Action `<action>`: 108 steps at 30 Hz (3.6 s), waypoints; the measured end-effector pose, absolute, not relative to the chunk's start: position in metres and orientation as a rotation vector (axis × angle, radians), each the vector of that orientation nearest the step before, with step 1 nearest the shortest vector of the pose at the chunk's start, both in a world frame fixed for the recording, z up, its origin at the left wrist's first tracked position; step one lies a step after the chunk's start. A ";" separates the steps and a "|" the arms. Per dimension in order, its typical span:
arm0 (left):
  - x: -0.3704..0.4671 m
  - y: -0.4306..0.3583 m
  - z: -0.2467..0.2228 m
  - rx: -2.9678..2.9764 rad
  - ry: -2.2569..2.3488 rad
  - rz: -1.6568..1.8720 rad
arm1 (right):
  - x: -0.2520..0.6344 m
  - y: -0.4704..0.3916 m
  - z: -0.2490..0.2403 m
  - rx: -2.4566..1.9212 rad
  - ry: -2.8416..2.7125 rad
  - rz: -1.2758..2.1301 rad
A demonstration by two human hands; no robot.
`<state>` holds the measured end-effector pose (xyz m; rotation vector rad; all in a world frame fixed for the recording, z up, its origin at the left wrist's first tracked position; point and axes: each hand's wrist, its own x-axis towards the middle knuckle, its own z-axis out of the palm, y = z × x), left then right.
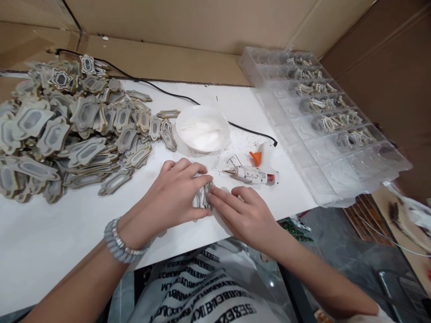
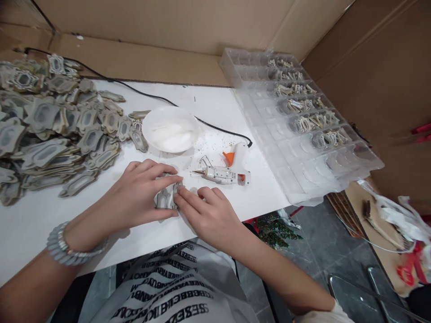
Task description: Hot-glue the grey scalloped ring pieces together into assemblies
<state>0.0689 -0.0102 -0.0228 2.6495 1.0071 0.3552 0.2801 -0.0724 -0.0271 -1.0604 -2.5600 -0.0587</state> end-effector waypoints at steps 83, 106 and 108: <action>0.047 0.027 0.043 0.914 0.939 1.558 | 0.313 0.032 0.025 -1.083 -1.799 0.738; 0.045 0.013 0.012 0.802 1.367 1.385 | 0.298 0.016 0.006 -1.060 -1.887 0.668; 0.044 0.012 0.011 0.847 1.376 1.412 | 0.293 0.011 0.002 -1.058 -1.947 0.589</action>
